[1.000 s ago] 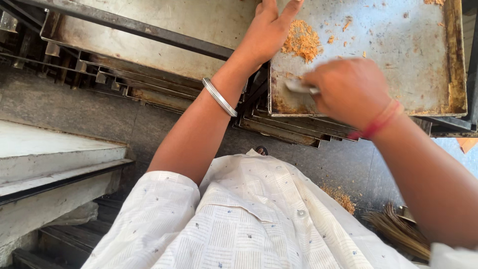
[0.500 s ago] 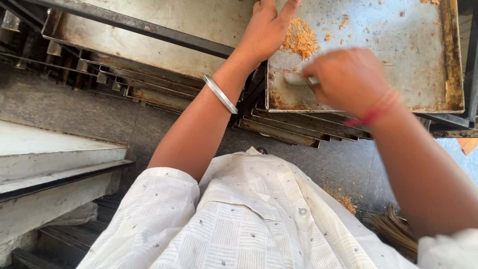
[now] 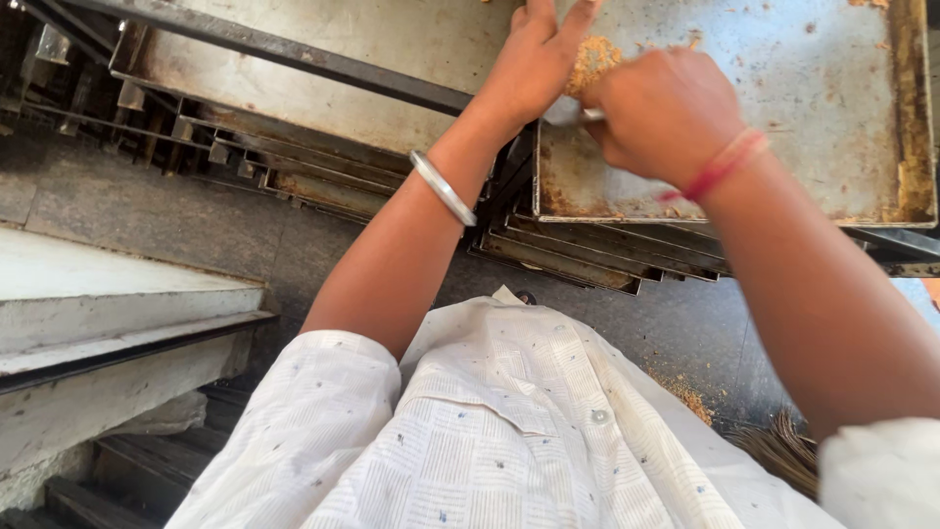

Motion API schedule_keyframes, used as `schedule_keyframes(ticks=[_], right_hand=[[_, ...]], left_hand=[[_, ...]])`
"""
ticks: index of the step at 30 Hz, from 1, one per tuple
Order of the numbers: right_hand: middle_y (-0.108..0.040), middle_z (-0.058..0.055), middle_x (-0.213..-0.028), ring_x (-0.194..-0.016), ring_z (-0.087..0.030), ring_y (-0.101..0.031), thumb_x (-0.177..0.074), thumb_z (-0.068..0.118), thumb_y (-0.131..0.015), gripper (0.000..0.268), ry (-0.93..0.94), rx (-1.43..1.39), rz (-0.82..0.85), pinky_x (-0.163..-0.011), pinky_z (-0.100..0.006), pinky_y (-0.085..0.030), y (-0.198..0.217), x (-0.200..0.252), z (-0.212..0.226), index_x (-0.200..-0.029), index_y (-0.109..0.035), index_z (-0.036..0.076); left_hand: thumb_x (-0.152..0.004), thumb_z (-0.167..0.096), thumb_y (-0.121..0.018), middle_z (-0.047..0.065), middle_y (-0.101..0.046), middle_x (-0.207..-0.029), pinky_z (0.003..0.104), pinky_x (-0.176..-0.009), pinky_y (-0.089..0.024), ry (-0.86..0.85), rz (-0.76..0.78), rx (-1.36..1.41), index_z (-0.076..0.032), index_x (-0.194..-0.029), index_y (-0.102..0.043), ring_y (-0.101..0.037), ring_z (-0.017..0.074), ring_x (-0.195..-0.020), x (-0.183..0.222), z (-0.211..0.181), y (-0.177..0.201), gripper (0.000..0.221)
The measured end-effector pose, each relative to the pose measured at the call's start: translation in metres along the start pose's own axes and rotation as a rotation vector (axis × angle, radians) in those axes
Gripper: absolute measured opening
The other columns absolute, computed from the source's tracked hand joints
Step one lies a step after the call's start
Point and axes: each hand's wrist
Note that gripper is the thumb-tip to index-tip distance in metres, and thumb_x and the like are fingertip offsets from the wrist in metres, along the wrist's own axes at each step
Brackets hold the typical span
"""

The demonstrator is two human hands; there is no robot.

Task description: The person uses a metal scraper to remove small baked goods from a metal tray, then shakes the tray to clear away the debris.

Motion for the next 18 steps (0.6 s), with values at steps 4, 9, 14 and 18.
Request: schedule_keyframes(ticks=[4,9,14,18], right_hand=[[-0.074,-0.014,-0.082,-0.076,-0.036,-0.071,-0.090,0.032,-0.073,0.018,-0.031,-0.031,-0.001,-0.069,-0.049,-0.057,0.007,-0.004,0.005,-0.102,-0.080,0.022],[-0.076,-0.011,-0.080,-0.076,-0.033,-0.074,-0.081,0.024,-0.070,0.022,-0.090,-0.083,0.214,-0.071,-0.048,-0.059,0.010,0.025,0.007,-0.100,-0.080,0.027],[-0.075,-0.013,-0.087,-0.081,-0.034,-0.073,-0.084,0.023,-0.071,0.016,-0.075,0.054,0.055,-0.074,-0.047,-0.059,0.003,-0.019,0.004,-0.095,-0.079,0.016],[-0.074,-0.015,-0.084,-0.080,-0.037,-0.073,-0.085,0.028,-0.072,0.020,-0.065,0.013,0.148,-0.073,-0.050,-0.058,0.011,-0.009,0.005,-0.103,-0.079,0.023]], left_hand=[[-0.101,-0.064,-0.042,0.032,-0.047,-0.151,0.047,-0.120,-0.037,0.010,0.004,0.152,-0.004,-0.161,-0.029,-0.042,0.0442,-0.146,0.003,0.000,0.004,0.085],[-0.108,-0.062,-0.043,0.034,-0.012,-0.168,0.047,-0.124,-0.025,0.002,0.040,0.263,-0.004,-0.163,0.009,-0.012,0.0430,-0.158,0.004,0.000,0.002,0.096],[-0.102,-0.067,-0.041,0.032,-0.028,-0.166,0.046,-0.126,-0.030,0.064,0.061,0.300,-0.005,-0.168,0.000,-0.028,0.0395,-0.157,0.006,-0.007,0.008,0.099],[-0.102,-0.068,-0.041,0.026,-0.013,-0.172,0.049,-0.126,-0.020,0.036,0.135,0.445,-0.010,-0.167,0.002,-0.011,0.0363,-0.161,0.003,-0.003,0.012,0.098]])
Point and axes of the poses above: each hand's wrist, its own x-axis away from the middle knuckle, its own y-axis out of the back of the hand, z = x × y
